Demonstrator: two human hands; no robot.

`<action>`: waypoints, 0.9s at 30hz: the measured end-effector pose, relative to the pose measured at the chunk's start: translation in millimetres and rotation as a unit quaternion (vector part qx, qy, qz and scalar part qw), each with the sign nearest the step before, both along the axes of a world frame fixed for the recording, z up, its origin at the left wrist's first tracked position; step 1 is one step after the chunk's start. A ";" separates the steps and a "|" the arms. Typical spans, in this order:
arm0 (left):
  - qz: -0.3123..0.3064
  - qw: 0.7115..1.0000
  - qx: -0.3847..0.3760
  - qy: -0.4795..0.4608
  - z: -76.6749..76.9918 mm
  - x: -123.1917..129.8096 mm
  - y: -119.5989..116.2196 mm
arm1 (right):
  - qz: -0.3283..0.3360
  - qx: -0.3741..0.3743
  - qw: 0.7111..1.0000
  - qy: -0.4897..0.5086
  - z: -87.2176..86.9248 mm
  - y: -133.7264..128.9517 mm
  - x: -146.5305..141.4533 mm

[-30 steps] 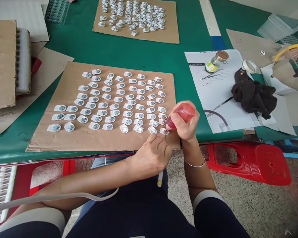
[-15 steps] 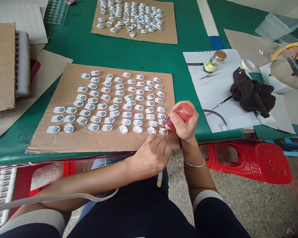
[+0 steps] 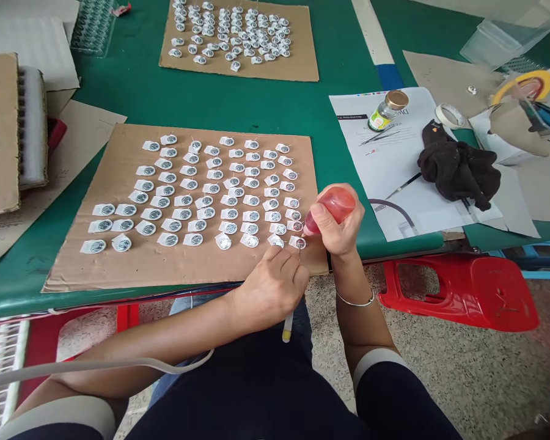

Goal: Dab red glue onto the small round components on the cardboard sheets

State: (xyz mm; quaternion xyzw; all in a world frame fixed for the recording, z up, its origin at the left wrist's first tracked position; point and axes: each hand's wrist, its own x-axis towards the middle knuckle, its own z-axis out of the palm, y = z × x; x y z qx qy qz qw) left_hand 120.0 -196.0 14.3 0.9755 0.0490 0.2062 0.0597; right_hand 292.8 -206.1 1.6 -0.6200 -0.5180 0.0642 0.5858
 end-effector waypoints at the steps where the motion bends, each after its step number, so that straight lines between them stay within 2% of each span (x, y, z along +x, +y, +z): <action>1: 0.000 1.000 -0.005 0.002 0.0 -0.1 0.9 | -0.002 0.002 1.000 -0.006 0.4 -0.1 0.4; 6: 0.003 0.999 -0.040 0.021 1.8 -0.9 6.3 | -0.011 0.014 1.000 -0.017 0.2 -1.9 1.7; 11: -0.003 0.996 -0.083 0.035 7.3 -1.0 11.5 | 0.017 0.008 1.000 0.014 -1.9 -4.2 2.2; 19: 0.000 0.990 -0.134 0.041 12.5 1.0 18.0 | 0.002 0.029 0.999 -0.022 0.6 -5.1 3.8; 23: 0.002 0.976 -0.212 0.042 19.4 2.0 28.0 | 0.019 0.037 0.999 -0.023 1.1 -2.8 3.7; 27: 0.007 0.935 -0.341 0.093 32.8 8.9 47.4 | 0.032 0.047 0.998 -0.033 0.0 -4.1 4.3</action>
